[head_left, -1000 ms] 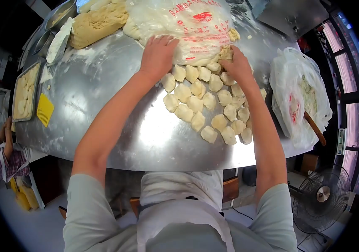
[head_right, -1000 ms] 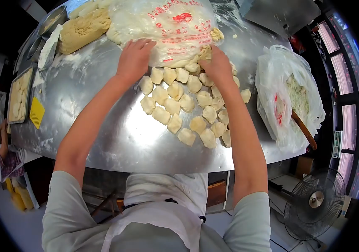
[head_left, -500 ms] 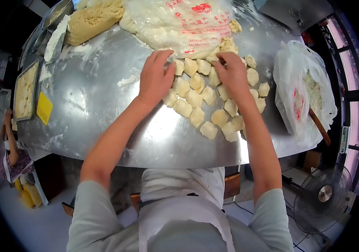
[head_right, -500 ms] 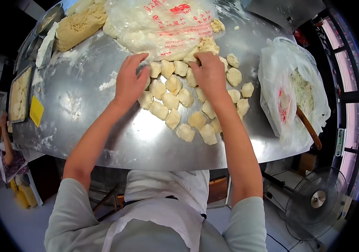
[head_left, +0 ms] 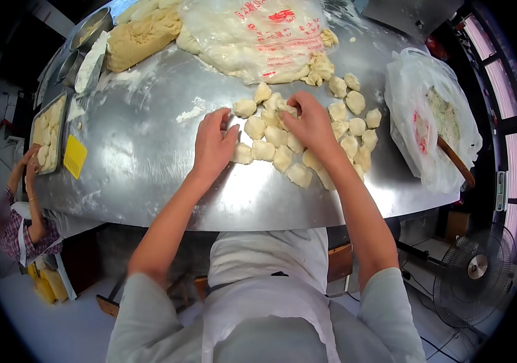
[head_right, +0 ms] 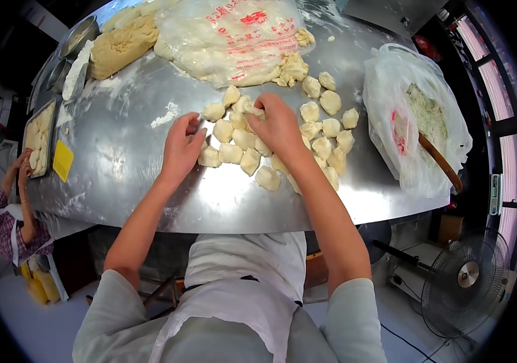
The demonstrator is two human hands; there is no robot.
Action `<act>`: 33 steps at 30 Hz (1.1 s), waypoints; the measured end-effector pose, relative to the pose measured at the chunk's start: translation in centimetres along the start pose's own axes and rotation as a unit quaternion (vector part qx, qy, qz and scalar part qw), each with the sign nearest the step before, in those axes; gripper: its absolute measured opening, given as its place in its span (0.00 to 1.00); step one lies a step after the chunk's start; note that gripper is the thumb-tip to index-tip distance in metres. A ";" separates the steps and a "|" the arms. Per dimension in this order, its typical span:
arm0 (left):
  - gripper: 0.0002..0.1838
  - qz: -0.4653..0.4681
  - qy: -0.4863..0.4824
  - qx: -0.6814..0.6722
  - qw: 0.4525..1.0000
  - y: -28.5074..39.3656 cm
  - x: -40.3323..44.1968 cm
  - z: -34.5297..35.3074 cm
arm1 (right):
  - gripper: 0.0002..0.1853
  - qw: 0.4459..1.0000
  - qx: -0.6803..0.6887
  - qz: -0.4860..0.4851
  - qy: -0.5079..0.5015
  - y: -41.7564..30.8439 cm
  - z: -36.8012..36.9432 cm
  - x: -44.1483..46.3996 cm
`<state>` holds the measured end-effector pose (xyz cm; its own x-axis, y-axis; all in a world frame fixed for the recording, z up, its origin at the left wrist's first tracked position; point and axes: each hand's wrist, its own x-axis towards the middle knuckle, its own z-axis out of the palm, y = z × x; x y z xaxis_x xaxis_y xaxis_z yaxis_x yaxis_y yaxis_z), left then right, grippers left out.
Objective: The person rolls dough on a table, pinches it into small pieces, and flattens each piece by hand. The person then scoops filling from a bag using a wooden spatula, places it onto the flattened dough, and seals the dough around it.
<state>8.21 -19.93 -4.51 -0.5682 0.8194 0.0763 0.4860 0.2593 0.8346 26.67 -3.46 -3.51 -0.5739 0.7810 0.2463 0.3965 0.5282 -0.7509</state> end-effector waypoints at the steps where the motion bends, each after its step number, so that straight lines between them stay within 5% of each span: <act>1: 0.17 0.021 0.025 0.021 0.999 0.5 0.5 0.1 | 0.11 0.999 -0.018 -0.014 0.032 0.5 0.0 0.3; 6: 0.21 0.046 0.005 -0.007 0.999 -1.2 1.5 0.8 | 0.07 0.997 0.013 0.033 0.073 1.6 -2.0 -0.8; 9: 0.23 0.027 0.046 -0.050 0.997 -1.1 -0.5 0.6 | 0.07 0.973 -0.080 -0.165 0.144 2.5 -3.8 -3.1; 12: 0.23 0.035 0.104 -0.022 0.994 -1.0 -4.1 -0.1 | 0.06 0.980 0.092 0.087 0.154 1.2 -6.0 -5.7; 20: 0.24 0.082 0.139 0.031 0.986 0.0 -12.8 -1.3 | 0.07 0.966 0.063 0.082 0.236 2.7 -12.0 -15.1; 27: 0.22 0.029 0.165 -0.023 0.986 -3.7 -15.8 -1.4 | 0.16 0.953 0.048 0.204 0.220 6.4 -11.6 -21.3; 33: 0.16 0.125 0.128 0.004 0.984 -1.3 -16.8 0.2 | 0.24 0.969 -0.192 0.020 0.154 3.7 -9.6 -18.4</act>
<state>17.26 -33.95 -7.04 -0.5787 0.7022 0.4148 0.6361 0.0704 0.7684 45.58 -12.71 -4.90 -0.3344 0.8348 0.4374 0.6860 0.5339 -0.4944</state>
